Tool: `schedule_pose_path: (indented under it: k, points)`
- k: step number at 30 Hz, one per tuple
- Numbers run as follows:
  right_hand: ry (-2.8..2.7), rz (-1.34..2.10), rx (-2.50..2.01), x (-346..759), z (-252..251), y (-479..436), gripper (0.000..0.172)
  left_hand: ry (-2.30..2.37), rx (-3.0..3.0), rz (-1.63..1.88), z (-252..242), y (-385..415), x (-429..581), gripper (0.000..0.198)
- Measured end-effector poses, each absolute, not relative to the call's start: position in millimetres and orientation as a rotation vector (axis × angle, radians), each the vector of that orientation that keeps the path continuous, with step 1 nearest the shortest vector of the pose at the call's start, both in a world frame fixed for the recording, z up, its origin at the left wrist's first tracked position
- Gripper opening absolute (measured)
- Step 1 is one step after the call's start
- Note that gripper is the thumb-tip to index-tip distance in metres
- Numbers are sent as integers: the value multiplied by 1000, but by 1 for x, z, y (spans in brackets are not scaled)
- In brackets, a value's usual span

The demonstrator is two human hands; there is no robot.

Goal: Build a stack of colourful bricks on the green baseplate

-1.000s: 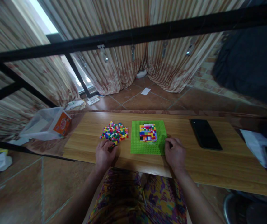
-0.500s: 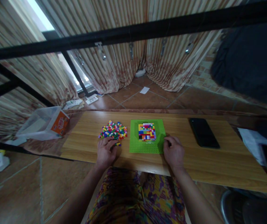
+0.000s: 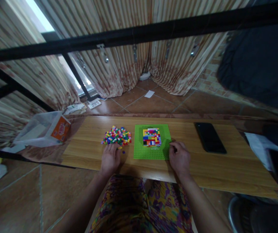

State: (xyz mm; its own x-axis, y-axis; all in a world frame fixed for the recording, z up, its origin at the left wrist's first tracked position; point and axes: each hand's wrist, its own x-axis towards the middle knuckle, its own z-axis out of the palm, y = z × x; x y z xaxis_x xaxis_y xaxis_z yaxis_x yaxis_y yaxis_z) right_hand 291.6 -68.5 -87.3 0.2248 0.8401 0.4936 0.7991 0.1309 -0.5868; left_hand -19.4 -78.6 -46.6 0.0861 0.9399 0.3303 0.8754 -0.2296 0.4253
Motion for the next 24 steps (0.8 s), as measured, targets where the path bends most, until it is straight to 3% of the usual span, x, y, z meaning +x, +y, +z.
schedule_pose_path:
  k: [5, 13, 24]
  points:
    - [-1547, 64, -1662, 291, -88, -68, 24, 1720, 1725, 1029, -41, -77, -14, 18]
    - [-1545, 58, -1667, 291, -87, -68, 23, 1267, 751, 1214, -24, -76, -8, 37]
    - [-1536, 65, -1693, 291, -87, -68, 26, 1300, 839, 1283, -22, -75, -6, 29]
